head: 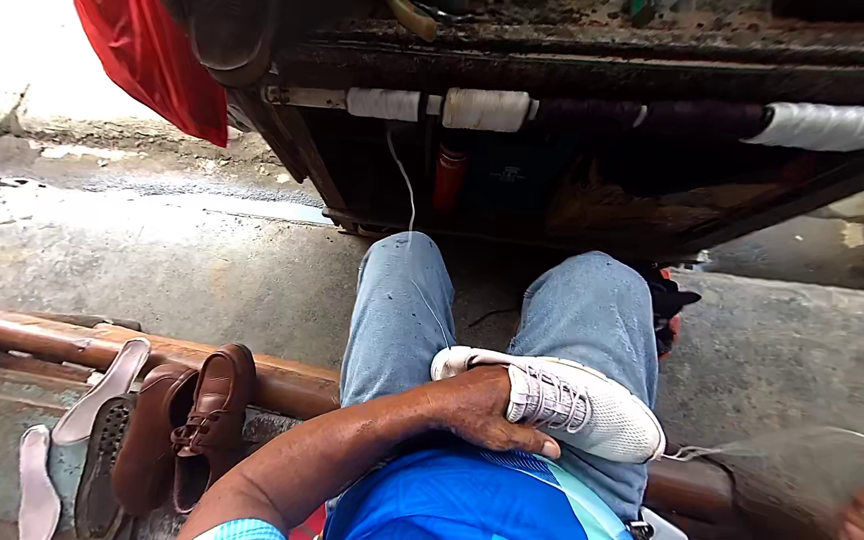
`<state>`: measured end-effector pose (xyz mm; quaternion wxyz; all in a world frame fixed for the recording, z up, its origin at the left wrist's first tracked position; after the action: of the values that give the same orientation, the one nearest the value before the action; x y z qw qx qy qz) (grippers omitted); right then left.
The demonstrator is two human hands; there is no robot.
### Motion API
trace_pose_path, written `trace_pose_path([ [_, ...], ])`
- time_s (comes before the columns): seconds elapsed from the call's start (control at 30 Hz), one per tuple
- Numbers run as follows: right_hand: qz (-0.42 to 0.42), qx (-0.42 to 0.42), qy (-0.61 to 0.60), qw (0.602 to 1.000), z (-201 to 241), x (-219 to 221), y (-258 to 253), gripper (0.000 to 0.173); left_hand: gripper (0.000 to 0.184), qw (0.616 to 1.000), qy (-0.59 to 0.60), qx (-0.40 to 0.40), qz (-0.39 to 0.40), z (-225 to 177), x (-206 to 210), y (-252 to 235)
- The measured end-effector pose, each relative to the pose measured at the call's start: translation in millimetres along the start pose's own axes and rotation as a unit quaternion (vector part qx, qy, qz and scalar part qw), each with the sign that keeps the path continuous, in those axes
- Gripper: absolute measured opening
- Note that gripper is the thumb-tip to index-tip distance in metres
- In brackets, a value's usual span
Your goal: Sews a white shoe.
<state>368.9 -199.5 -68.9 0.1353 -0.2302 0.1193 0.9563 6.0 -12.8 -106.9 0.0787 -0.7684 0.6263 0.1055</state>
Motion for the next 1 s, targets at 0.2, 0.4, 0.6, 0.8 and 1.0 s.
trace_pose_path([
  [0.2, 0.071, -0.086, 0.005, 0.994, 50.1, 92.4, -3.1, 0.047, 0.046, 0.994, 0.1, -0.008, 0.038, 17.8, -11.7, -5.8],
  [0.4, 0.088, -0.088, 0.009, 0.992, 58.9, 111.3, -15.1, 0.05, 0.051, 0.994, -0.089, -0.059, -0.031, 12.3, -20.1, 34.3],
  [0.6, 0.1, -0.086, -0.002, 0.991, 63.3, 109.6, -20.4, 0.05, 0.029, 0.96, -0.171, -0.123, -0.186, 4.3, -57.3, 91.2],
  [0.8, 0.109, -0.108, -0.077, 0.985, 63.3, 106.7, -19.8, 0.024, 0.043, 0.844, -0.312, -0.301, -0.315, 30.2, -121.5, 185.5],
  [1.0, 0.104, -0.141, -0.194, 0.965, 55.1, 90.3, -17.8, 0.014, 0.036, 0.931, -0.257, -0.169, -0.195, -6.6, -80.6, 134.3],
])
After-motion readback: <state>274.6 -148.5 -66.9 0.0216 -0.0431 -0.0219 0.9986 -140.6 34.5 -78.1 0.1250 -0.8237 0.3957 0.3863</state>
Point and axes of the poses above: each hand's wrist, its own y-axis away from the middle knuckle, its own x-axis out of the palm, z = x × y, the point moved 1 cm from there along -y, towards the middle knuckle, and after that the axes turned 9 degrees about z, right-handed, at the moved point
